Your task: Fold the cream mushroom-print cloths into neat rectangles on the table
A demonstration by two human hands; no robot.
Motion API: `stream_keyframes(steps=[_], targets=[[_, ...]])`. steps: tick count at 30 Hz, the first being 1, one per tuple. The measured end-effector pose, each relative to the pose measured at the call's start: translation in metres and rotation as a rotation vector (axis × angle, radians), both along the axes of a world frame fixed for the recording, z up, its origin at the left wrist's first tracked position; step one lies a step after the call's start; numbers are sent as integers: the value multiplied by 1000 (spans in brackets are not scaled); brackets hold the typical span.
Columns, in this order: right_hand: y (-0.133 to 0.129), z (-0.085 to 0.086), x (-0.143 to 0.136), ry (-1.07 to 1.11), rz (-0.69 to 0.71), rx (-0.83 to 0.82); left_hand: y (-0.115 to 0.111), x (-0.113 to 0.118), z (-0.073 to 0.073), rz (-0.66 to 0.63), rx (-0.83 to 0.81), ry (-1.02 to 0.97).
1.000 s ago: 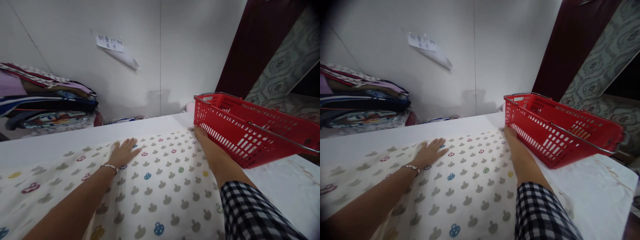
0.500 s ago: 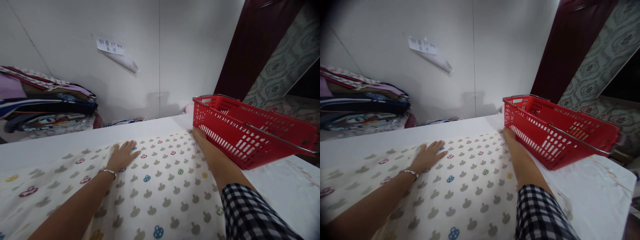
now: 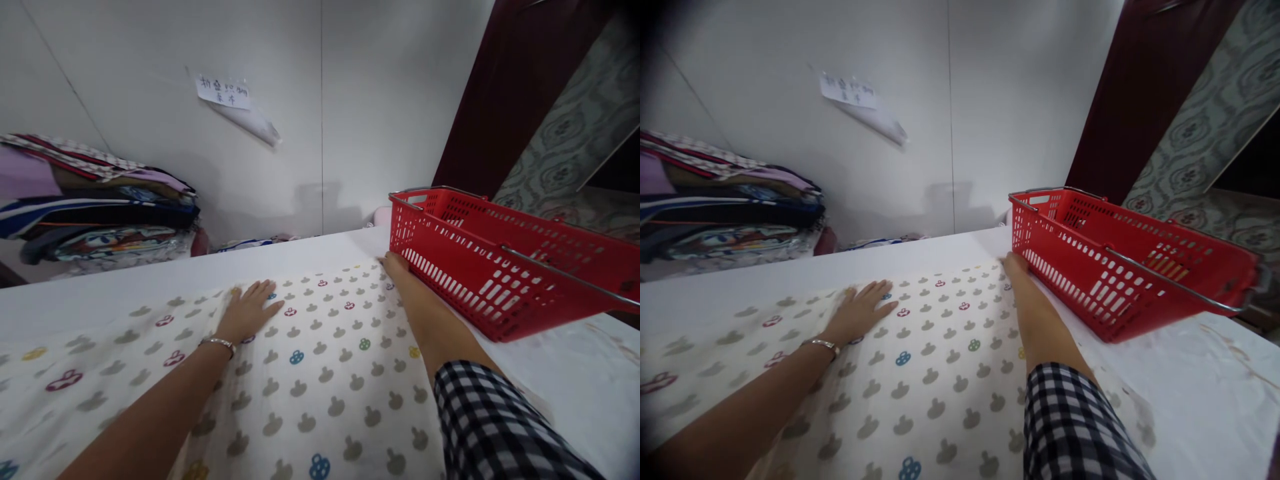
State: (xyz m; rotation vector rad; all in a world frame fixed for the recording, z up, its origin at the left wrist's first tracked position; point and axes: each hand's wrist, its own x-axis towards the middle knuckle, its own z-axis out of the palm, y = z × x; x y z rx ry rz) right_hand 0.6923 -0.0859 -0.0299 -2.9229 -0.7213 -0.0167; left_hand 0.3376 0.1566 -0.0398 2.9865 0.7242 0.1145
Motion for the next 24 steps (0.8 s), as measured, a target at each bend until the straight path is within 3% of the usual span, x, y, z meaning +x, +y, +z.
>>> stream_keyframes(steps=[5, 10, 14, 20, 24], targets=[[-1, 0, -4, -53, -9, 25, -1, 0, 0, 0, -2, 7], [-8, -2, -24, -203, 209, 144, -1, 0, 0, 2, -9, -12], [-12, -10, -37, -202, 278, 135, 1, 1, -4, -14, -7, -34], [-7, -22, -26, -119, 287, 84, 0, 1, -3, -4, -6, -22], [-3, -18, -21, -52, 268, 36, -1, 0, 0, -13, -10, -22]])
